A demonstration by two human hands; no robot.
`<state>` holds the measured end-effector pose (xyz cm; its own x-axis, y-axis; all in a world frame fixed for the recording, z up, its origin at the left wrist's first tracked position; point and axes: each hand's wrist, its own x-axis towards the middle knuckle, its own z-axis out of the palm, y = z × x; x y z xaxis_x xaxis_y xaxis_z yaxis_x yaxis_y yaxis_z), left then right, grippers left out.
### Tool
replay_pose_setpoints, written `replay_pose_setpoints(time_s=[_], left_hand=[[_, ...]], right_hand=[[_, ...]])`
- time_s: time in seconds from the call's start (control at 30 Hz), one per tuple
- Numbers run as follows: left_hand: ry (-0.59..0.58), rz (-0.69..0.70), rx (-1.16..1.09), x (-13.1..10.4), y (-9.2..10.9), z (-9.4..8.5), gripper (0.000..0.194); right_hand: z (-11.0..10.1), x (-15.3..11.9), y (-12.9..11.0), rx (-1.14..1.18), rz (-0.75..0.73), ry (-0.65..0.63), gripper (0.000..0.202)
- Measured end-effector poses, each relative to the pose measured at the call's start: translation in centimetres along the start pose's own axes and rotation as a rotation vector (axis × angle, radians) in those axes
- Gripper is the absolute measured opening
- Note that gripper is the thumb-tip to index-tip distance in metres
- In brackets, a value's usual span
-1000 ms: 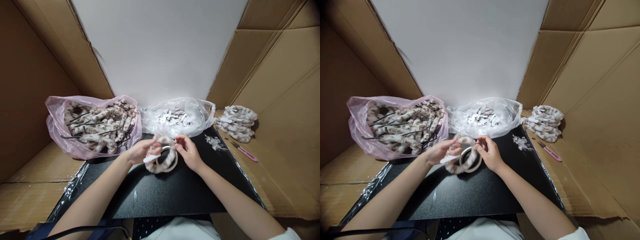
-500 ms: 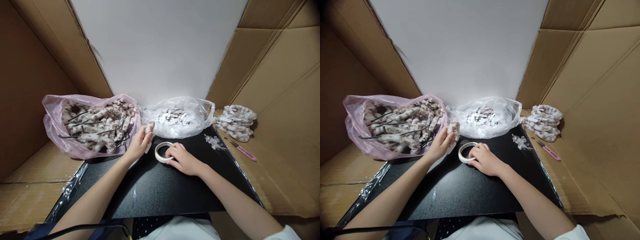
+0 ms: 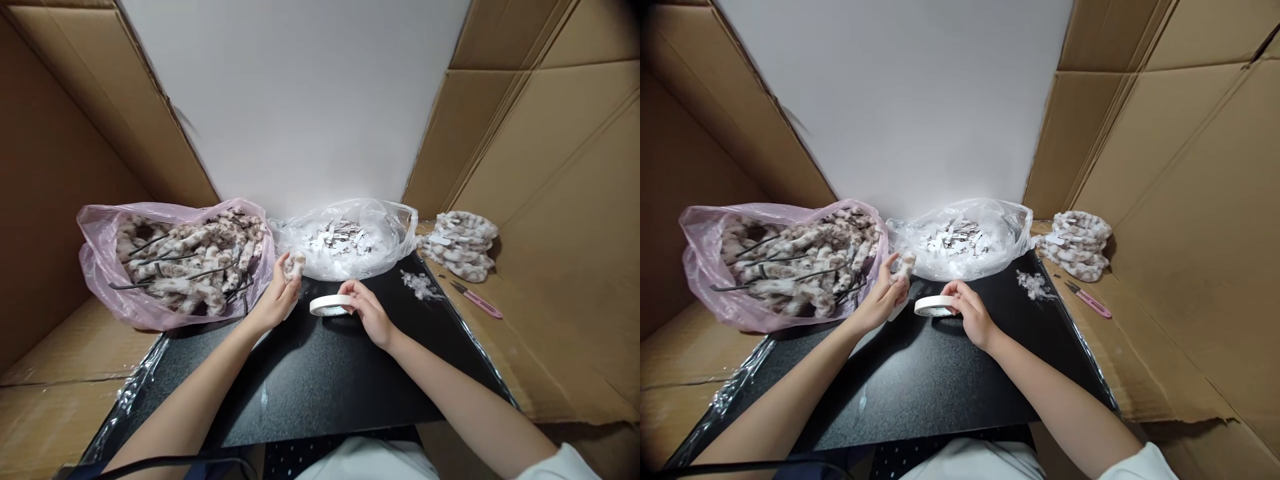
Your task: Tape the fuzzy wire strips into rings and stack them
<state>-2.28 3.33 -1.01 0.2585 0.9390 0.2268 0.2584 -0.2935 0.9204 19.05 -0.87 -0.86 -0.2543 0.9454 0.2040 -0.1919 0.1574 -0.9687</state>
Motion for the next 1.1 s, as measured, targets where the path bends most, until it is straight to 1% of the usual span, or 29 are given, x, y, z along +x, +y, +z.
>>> replay_pose_setpoints(time_s=[0.07,0.13,0.17,0.23,0.27,0.3,0.37,0.47,0.5,0.53,0.57,0.63,0.73,0.8,0.87,0.93,1.1], left_hand=[[-0.041,-0.027,0.003,-0.2,0.5,0.1,0.068],[-0.075,-0.011,0.044,-0.4,0.9,0.2,0.066],[-0.098,0.014,0.076,-0.4,1.2,0.2,0.061],[-0.166,0.089,0.157,-0.5,1.7,0.2,0.045],[-0.211,0.129,0.204,-0.5,2.1,0.1,0.039],[-0.26,0.159,0.248,-0.6,2.5,0.1,0.036],[-0.374,0.187,0.303,-0.7,3.4,0.2,0.036],[-0.569,0.246,0.295,-1.2,4.4,0.8,0.032],[-0.615,0.285,0.3,-1.5,4.5,1.1,0.032],[-0.636,0.33,0.323,-1.7,4.5,1.4,0.034],[-0.628,0.374,0.366,-1.9,4.4,1.7,0.036],[-0.539,0.452,0.508,-2.1,4.0,2.2,0.041],[-0.36,0.566,0.774,-2.2,3.2,2.5,0.044],[-0.285,0.627,0.918,-2.1,2.9,2.3,0.043],[-0.271,0.67,1.013,-1.9,2.8,2.1,0.042],[-0.294,0.694,1.063,-1.9,2.9,1.9,0.041],[-0.351,0.684,1.09,-1.8,2.6,1.9,0.036]], right_hand=[[0.0,-0.1,-0.1,0.001,-0.003,0.004,0.009],[0.0,-0.1,-0.1,0.012,-0.002,0.013,0.01],[0.0,-0.1,-0.1,0.017,-0.002,0.014,0.011],[-0.1,0.0,0.0,0.017,0.002,0.01,0.014],[-0.1,0.0,0.0,0.014,0.005,0.005,0.015],[-0.1,0.0,0.1,0.012,0.007,-0.002,0.016],[-0.1,-0.1,0.3,0.019,0.004,-0.022,0.018],[-0.1,0.0,0.7,0.037,-0.014,-0.045,0.018],[-0.1,0.0,0.9,0.041,-0.03,-0.04,0.017],[-0.1,0.0,0.9,0.04,-0.054,-0.028,0.015],[-0.2,0.0,0.8,0.024,-0.086,-0.01,0.015],[-0.3,0.0,0.2,-0.092,-0.185,0.038,0.014],[-0.5,-0.1,-1.3,-0.431,-0.328,0.05,0.018],[-0.5,-0.3,-2.1,-0.596,-0.359,0.043,0.024],[-0.3,-0.4,-2.4,-0.647,-0.349,0.052,0.028],[-0.2,-0.4,-2.4,-0.646,-0.336,0.055,0.03],[-0.3,-0.3,-2.1,-0.65,-0.315,0.016,0.029]])
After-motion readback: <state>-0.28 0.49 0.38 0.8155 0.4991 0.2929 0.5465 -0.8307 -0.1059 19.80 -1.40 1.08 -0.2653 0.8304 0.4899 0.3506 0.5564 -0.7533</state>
